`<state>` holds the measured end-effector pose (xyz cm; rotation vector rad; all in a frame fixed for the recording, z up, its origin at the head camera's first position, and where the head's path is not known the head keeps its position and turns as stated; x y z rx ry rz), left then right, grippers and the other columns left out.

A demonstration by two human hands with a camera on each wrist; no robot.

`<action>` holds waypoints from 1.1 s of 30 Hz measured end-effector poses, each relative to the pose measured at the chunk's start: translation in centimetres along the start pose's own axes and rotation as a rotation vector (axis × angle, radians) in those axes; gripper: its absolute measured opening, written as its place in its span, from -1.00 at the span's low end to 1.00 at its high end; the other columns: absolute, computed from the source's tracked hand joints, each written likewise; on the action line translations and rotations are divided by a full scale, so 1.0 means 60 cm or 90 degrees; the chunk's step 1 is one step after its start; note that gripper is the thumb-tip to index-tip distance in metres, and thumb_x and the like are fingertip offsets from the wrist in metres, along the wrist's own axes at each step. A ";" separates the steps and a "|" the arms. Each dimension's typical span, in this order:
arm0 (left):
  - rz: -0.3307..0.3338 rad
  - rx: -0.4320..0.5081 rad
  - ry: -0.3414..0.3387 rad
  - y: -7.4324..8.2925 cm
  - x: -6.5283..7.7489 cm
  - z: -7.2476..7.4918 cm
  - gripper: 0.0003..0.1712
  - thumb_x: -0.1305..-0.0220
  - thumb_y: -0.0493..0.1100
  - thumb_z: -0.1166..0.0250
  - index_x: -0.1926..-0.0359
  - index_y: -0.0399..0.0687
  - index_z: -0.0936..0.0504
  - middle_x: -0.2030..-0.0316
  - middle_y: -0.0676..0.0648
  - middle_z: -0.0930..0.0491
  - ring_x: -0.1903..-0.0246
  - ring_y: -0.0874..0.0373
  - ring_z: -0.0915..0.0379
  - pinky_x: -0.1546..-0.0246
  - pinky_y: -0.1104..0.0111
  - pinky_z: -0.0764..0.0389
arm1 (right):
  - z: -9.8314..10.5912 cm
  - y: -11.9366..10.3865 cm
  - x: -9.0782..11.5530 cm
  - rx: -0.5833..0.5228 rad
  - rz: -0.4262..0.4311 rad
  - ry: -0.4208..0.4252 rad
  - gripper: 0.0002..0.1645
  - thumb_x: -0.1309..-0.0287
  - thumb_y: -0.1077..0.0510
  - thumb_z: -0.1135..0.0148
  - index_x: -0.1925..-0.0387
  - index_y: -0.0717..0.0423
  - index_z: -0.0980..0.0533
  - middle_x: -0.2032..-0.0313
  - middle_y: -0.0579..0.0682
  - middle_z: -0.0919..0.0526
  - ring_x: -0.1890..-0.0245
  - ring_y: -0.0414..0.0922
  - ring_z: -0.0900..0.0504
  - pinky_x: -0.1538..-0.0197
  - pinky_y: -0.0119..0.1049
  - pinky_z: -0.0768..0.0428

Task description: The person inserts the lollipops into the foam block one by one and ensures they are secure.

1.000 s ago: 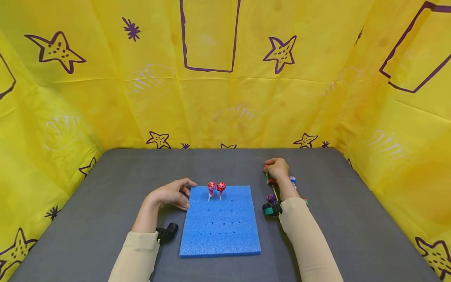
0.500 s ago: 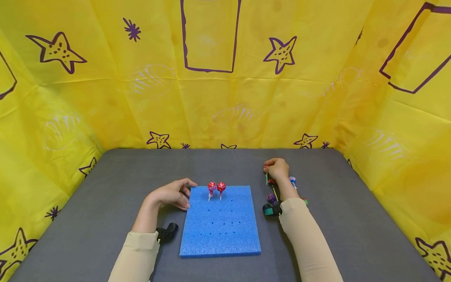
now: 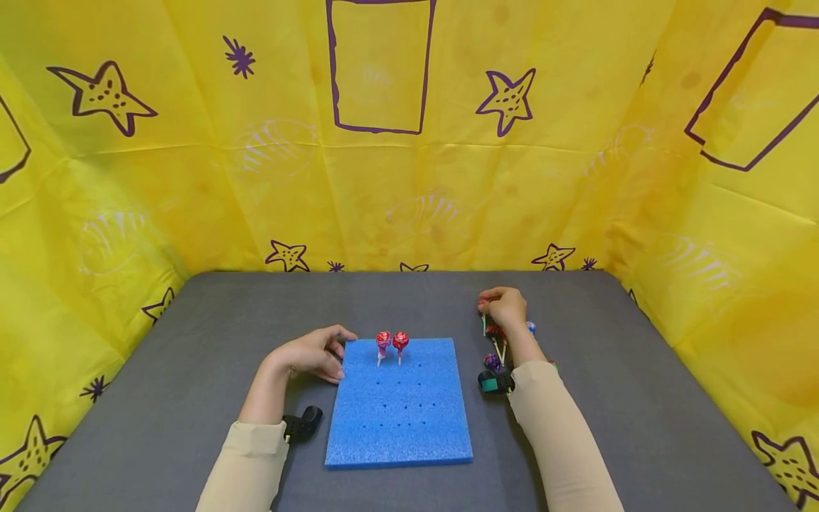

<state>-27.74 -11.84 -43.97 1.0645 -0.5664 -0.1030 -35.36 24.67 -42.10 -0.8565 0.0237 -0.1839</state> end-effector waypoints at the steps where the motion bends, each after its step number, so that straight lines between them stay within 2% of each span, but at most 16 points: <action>1: 0.000 0.000 0.000 0.000 0.000 0.000 -0.24 -0.01 -0.48 -0.42 -0.27 -0.11 -0.41 0.16 -0.22 -0.42 0.46 0.07 -0.60 0.37 0.29 -0.78 | 0.000 0.001 0.000 -0.009 -0.002 -0.001 -0.59 -0.16 0.18 -0.36 -0.04 0.25 -0.62 -0.04 0.28 -0.67 -0.03 0.14 -0.58 0.19 -0.41 -0.56; 4: -0.004 0.001 -0.001 0.000 0.001 0.000 -0.23 0.00 -0.49 -0.42 -0.27 -0.12 -0.41 0.17 -0.22 -0.42 0.46 0.07 -0.59 0.37 0.29 -0.78 | 0.002 0.002 0.001 -0.041 -0.003 -0.001 -0.59 -0.16 0.19 -0.36 -0.05 0.26 -0.62 -0.02 0.27 -0.69 0.11 -0.01 -0.67 0.25 -0.52 -0.59; 6: -0.008 0.005 -0.002 0.000 0.001 -0.001 -0.23 0.00 -0.50 -0.42 -0.27 -0.13 -0.41 0.19 -0.21 -0.42 0.47 0.07 -0.59 0.37 0.28 -0.78 | 0.002 0.004 0.002 -0.070 -0.008 -0.004 -0.58 -0.17 0.20 -0.35 -0.06 0.28 -0.61 0.00 0.26 -0.70 0.23 -0.16 -0.71 0.25 -0.52 -0.65; 10: -0.011 0.009 -0.002 0.000 0.001 -0.001 -0.24 0.00 -0.51 -0.41 -0.26 -0.15 -0.41 0.21 -0.20 -0.41 0.48 0.08 -0.59 0.37 0.28 -0.78 | 0.003 0.008 0.001 -0.114 -0.024 -0.006 -0.56 -0.19 0.22 -0.34 -0.10 0.27 -0.58 0.01 0.25 -0.70 0.41 -0.37 -0.66 0.25 -0.51 -0.70; 18: -0.009 0.013 -0.004 0.000 0.000 -0.001 -0.25 -0.01 -0.51 -0.40 -0.26 -0.15 -0.41 0.21 -0.19 -0.40 0.48 0.09 -0.58 0.37 0.29 -0.78 | 0.013 0.001 0.008 -0.165 -0.027 0.011 -0.52 -0.20 0.22 -0.32 -0.16 0.25 -0.55 0.00 0.23 -0.70 0.43 -0.36 -0.62 0.29 -0.55 -0.67; 23: -0.008 0.010 -0.004 0.000 -0.001 0.000 -0.24 -0.01 -0.51 -0.40 -0.26 -0.15 -0.41 0.20 -0.19 -0.40 0.47 0.10 -0.58 0.37 0.29 -0.78 | 0.017 -0.014 0.015 -0.194 -0.005 0.009 -0.47 -0.21 0.21 -0.32 -0.21 0.24 -0.51 -0.02 0.16 -0.70 0.39 -0.42 -0.61 0.15 -0.47 -0.71; 26: -0.009 0.013 -0.004 0.000 -0.001 0.000 -0.24 0.00 -0.52 -0.40 -0.26 -0.16 -0.41 0.21 -0.19 -0.40 0.48 0.09 -0.58 0.37 0.29 -0.78 | 0.017 -0.024 0.019 -0.228 0.008 0.001 -0.45 -0.21 0.22 -0.32 -0.23 0.26 -0.49 0.05 0.05 -0.72 0.38 -0.46 -0.63 0.00 -0.36 -0.74; 29: -0.010 0.018 -0.005 0.000 -0.002 0.000 -0.24 0.00 -0.53 -0.39 -0.27 -0.17 -0.41 0.22 -0.19 -0.40 0.48 0.09 -0.57 0.37 0.28 -0.78 | 0.017 -0.032 0.022 -0.260 0.013 -0.008 -0.44 -0.20 0.24 -0.33 -0.24 0.27 -0.48 0.20 -0.17 -0.69 0.37 -0.47 -0.64 -0.09 -0.27 -0.72; 33: -0.011 0.023 -0.007 -0.001 -0.002 0.000 -0.24 -0.01 -0.54 -0.38 -0.27 -0.17 -0.41 0.23 -0.18 -0.39 0.48 0.09 -0.57 0.36 0.28 -0.79 | 0.018 -0.043 0.029 -0.282 0.019 -0.016 -0.43 -0.19 0.24 -0.34 -0.24 0.27 -0.48 0.36 -0.40 -0.61 0.37 -0.47 -0.64 -0.05 -0.34 -0.73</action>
Point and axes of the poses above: each hand's wrist, its own x-axis away from the middle knuckle, its own z-axis out of the back of the hand, y = z × x, the point moved 7 cm from there along -x, towards the middle knuckle
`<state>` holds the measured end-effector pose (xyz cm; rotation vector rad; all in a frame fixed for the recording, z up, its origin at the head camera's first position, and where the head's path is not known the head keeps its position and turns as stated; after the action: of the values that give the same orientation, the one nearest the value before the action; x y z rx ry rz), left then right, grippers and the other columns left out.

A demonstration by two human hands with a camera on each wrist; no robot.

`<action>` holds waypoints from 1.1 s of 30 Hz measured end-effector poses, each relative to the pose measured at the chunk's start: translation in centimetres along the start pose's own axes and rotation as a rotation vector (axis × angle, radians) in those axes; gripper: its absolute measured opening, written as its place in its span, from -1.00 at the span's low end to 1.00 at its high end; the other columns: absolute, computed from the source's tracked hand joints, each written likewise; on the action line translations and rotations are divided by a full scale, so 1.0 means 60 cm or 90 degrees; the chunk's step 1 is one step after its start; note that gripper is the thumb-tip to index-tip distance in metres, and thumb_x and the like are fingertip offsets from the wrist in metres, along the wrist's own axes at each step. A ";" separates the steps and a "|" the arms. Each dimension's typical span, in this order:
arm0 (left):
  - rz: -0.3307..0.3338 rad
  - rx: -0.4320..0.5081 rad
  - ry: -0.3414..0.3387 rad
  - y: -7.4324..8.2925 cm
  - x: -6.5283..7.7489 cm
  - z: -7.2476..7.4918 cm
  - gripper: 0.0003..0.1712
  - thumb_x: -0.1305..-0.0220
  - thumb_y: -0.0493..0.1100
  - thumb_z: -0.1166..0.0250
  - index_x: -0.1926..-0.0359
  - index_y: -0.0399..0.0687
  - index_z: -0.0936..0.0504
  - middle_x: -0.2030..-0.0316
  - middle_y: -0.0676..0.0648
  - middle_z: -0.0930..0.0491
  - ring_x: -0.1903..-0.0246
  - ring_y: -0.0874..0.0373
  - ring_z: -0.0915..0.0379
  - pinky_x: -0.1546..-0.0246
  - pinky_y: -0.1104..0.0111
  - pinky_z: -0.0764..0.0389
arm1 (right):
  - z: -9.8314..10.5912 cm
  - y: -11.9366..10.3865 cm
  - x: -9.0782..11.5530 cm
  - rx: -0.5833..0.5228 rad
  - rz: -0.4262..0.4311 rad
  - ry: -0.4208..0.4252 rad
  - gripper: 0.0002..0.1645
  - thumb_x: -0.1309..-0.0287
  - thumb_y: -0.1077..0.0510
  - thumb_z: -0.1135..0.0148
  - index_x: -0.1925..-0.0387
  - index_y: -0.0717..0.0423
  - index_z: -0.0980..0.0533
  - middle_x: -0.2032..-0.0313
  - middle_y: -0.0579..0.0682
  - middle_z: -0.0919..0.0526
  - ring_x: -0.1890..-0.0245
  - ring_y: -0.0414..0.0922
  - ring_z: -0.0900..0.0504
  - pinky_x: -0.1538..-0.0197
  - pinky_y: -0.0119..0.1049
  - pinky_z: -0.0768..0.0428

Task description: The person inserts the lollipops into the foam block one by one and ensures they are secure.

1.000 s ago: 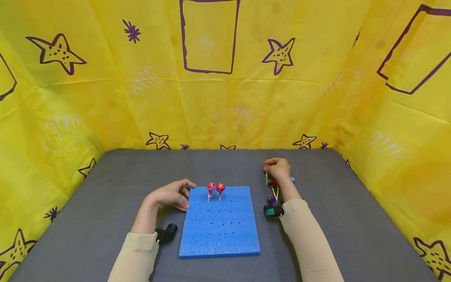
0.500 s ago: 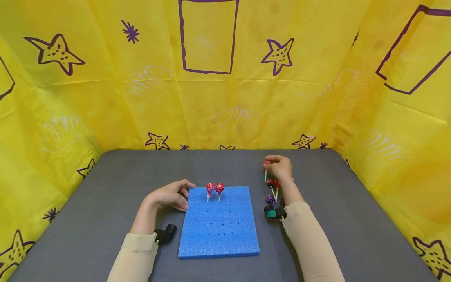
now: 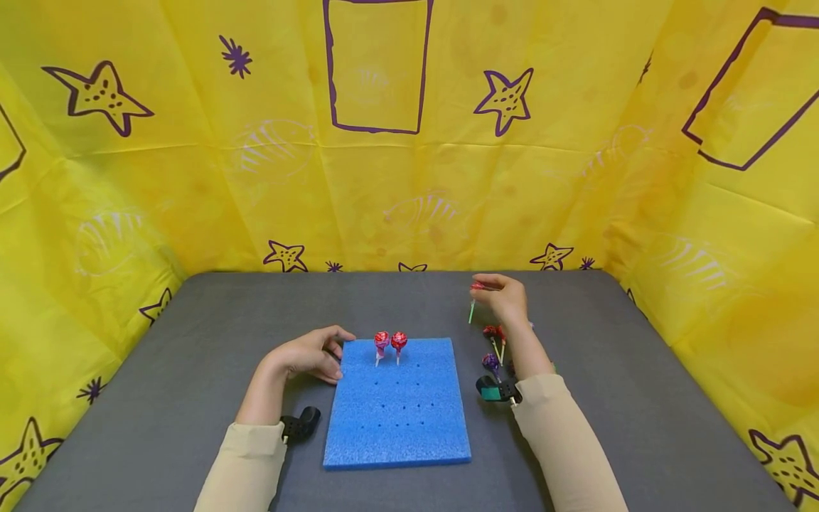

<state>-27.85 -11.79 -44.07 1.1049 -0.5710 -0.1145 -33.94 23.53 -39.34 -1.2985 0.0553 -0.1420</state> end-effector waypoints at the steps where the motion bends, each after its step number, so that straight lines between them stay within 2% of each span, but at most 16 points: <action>1: 0.000 0.000 0.000 0.000 0.000 0.000 -0.25 -0.01 -0.54 -0.38 -0.27 -0.17 -0.41 0.23 -0.18 -0.39 0.48 0.09 -0.57 0.36 0.28 -0.79 | -0.001 -0.004 0.002 -0.006 0.003 -0.002 -0.43 -0.19 0.24 -0.34 -0.23 0.27 -0.48 0.38 -0.42 -0.60 0.37 -0.47 -0.65 -0.03 -0.36 -0.73; 8: 0.000 -0.002 0.002 0.001 0.002 0.000 -0.24 -0.01 -0.53 -0.38 -0.27 -0.17 -0.41 0.23 -0.18 -0.39 0.47 0.09 -0.56 0.37 0.28 -0.79 | -0.014 -0.029 0.022 -0.045 0.035 -0.036 -0.43 -0.17 0.25 -0.34 -0.21 0.34 -0.48 0.39 -0.43 -0.65 0.36 -0.45 -0.68 0.13 -0.54 -0.70; 16: 0.005 -0.009 0.004 0.001 0.003 -0.001 -0.24 -0.02 -0.51 -0.40 -0.27 -0.15 -0.41 0.21 -0.19 -0.40 0.46 0.09 -0.57 0.37 0.29 -0.78 | -0.040 -0.040 0.045 -0.087 0.043 -0.079 -0.40 -0.18 0.25 -0.34 -0.23 0.37 -0.44 0.31 -0.36 -0.68 0.30 -0.42 -0.71 0.09 -0.60 -0.68; 20: 0.004 -0.010 0.005 0.001 0.003 -0.001 -0.24 -0.01 -0.51 -0.40 -0.27 -0.15 -0.41 0.21 -0.19 -0.40 0.46 0.09 -0.56 0.36 0.29 -0.78 | -0.051 -0.040 0.054 -0.100 0.055 -0.096 -0.42 -0.15 0.25 -0.36 -0.20 0.34 -0.47 0.30 -0.36 -0.70 0.28 -0.40 -0.71 0.11 -0.58 -0.68; 25: 0.003 -0.011 0.006 0.001 0.002 -0.001 -0.24 -0.01 -0.51 -0.40 -0.27 -0.15 -0.41 0.21 -0.19 -0.40 0.47 0.09 -0.56 0.36 0.29 -0.78 | -0.065 -0.036 0.063 -0.109 0.069 -0.109 -0.56 -0.11 0.27 -0.39 -0.07 0.20 -0.59 0.31 -0.35 -0.71 0.28 -0.37 -0.72 0.11 -0.56 -0.68; 33: 0.003 -0.008 0.004 0.000 0.003 -0.001 -0.24 -0.01 -0.50 -0.41 -0.27 -0.15 -0.41 0.20 -0.19 -0.40 0.46 0.09 -0.56 0.36 0.28 -0.78 | -0.080 -0.035 0.074 -0.123 0.074 -0.120 -0.42 -0.08 0.31 -0.40 -0.15 0.40 -0.49 0.33 -0.35 -0.72 0.28 -0.37 -0.73 0.11 -0.56 -0.68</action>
<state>-27.69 -11.81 -44.03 1.0910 -0.5661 -0.1102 -30.29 17.78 -38.42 -1.4931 -0.0160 0.0877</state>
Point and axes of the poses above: each hand's wrist, its own x-axis away from the middle knuckle, its own z-axis out of the back of the hand, y = z × x, the point moved 7 cm from there along -x, towards the middle knuckle
